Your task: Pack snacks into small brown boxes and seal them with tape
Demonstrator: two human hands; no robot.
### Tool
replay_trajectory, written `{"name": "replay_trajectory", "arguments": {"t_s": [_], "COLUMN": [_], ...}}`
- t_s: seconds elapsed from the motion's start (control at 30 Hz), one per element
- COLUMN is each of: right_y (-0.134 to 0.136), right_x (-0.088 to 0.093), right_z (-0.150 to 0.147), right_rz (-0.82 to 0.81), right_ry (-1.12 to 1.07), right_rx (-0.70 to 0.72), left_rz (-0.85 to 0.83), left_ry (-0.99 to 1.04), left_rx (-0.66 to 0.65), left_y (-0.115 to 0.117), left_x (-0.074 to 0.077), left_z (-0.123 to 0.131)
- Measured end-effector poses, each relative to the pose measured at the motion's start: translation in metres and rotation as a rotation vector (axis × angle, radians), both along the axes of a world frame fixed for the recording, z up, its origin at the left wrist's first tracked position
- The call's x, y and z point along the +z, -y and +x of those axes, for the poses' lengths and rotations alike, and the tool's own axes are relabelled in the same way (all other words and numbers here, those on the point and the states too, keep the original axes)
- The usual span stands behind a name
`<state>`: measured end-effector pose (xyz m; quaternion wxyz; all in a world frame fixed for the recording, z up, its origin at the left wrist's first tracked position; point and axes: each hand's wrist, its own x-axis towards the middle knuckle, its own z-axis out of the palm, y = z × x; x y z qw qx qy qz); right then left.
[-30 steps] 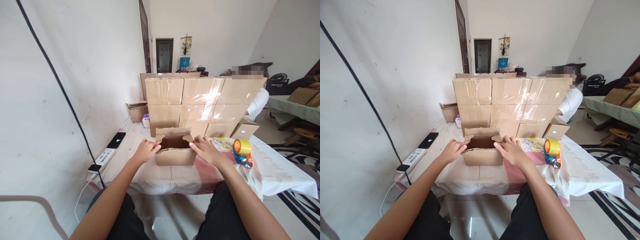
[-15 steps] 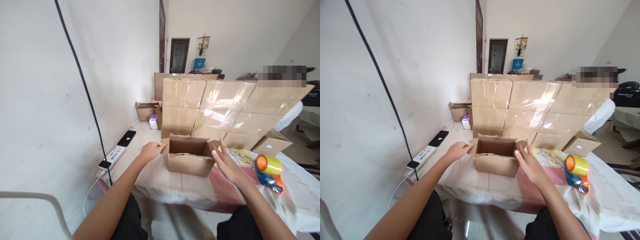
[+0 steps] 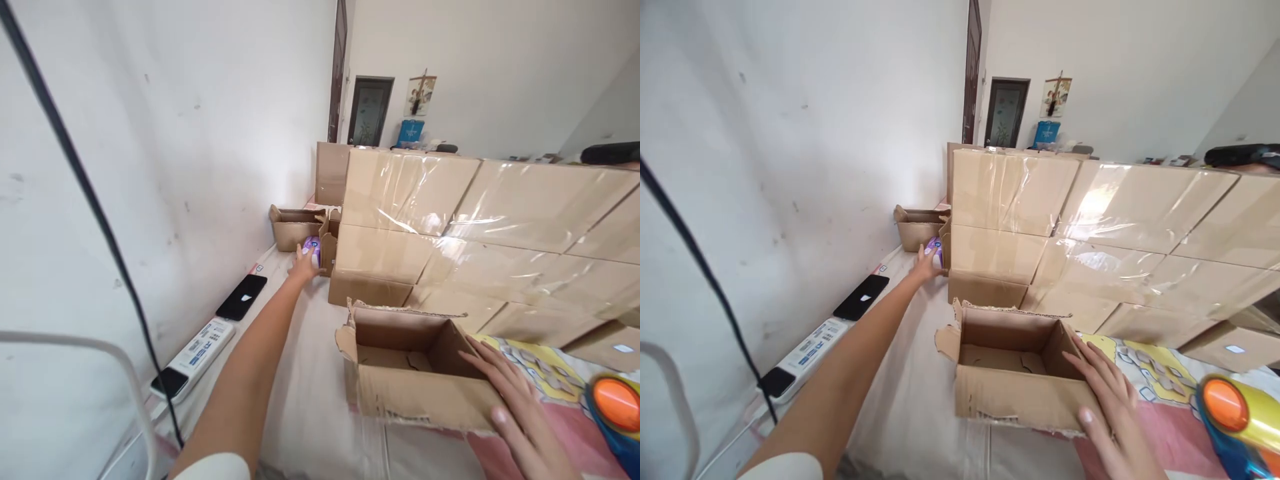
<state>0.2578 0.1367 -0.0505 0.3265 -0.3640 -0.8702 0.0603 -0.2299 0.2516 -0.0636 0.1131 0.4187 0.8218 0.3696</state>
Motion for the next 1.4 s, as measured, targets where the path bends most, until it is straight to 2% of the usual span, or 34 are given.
{"name": "replay_trajectory", "arguments": {"t_s": [0.07, 0.17, 0.23, 0.33, 0.43, 0.53, 0.6, 0.67, 0.73, 0.77, 0.8, 0.87, 1.0, 1.07, 1.13, 1.2, 1.3, 1.4], "right_y": [0.000, 0.002, 0.004, 0.010, 0.017, 0.024, 0.029, 0.033, 0.035, 0.036, 0.035, 0.034, 0.041, 0.050, 0.060, 0.067, 0.073, 0.078], "right_x": [-0.002, 0.002, 0.007, 0.016, 0.023, 0.026, 0.027, 0.030, 0.033, 0.035, 0.038, 0.046, 0.063, 0.068, 0.069, 0.068, 0.068, 0.072], "right_z": [-0.005, -0.013, -0.016, -0.014, -0.012, -0.012, -0.014, -0.016, -0.016, -0.016, -0.015, -0.013, -0.014, -0.020, -0.027, -0.034, -0.039, -0.048], "right_rz": [0.020, 0.012, -0.004, -0.024, -0.055, -0.090, -0.115, -0.142, -0.155, -0.154, -0.143, -0.085, 0.103, 0.091, -0.025, -0.206, -0.497, -0.634], "right_ry": [0.039, 0.073, 0.097, 0.119, 0.146, 0.142, 0.122, 0.116, 0.138, 0.159, 0.178, 0.195, 0.093, -0.035, -0.207, -0.388, -0.583, -0.633], "right_rx": [-0.010, -0.019, -0.028, -0.034, -0.019, -0.006, -0.013, -0.032, -0.041, -0.033, -0.020, 0.008, 0.068, 0.132, 0.204, 0.280, 0.398, 0.389], "left_rz": [0.048, 0.169, 0.273, 0.458, 0.643, 0.799, 0.901, 0.975, 0.969, 0.930, 0.880, 0.779, 0.747, 0.747, 0.738, 0.741, 0.771, 0.801], "left_ry": [0.047, 0.097, 0.133, 0.214, 0.328, 0.396, 0.424, 0.473, 0.529, 0.554, 0.574, 0.597, 0.641, 0.649, 0.623, 0.575, 0.451, 0.295], "left_rx": [0.035, 0.105, 0.150, 0.188, 0.147, 0.050, -0.080, -0.268, -0.421, -0.468, -0.497, -0.501, -0.388, -0.350, -0.357, -0.371, -0.342, -0.333], "left_y": [-0.013, -0.010, 0.007, 0.052, 0.106, 0.154, 0.181, 0.205, 0.226, 0.234, 0.241, 0.248, 0.250, 0.251, 0.253, 0.253, 0.248, 0.245], "left_x": [-0.011, -0.023, -0.024, -0.016, 0.010, 0.053, 0.087, 0.116, 0.134, 0.138, 0.138, 0.127, 0.089, 0.077, 0.072, 0.071, 0.066, 0.051], "left_z": [0.002, -0.002, -0.006, -0.011, -0.006, 0.016, 0.040, 0.071, 0.103, 0.119, 0.134, 0.163, 0.219, 0.243, 0.260, 0.266, 0.263, 0.258]}}
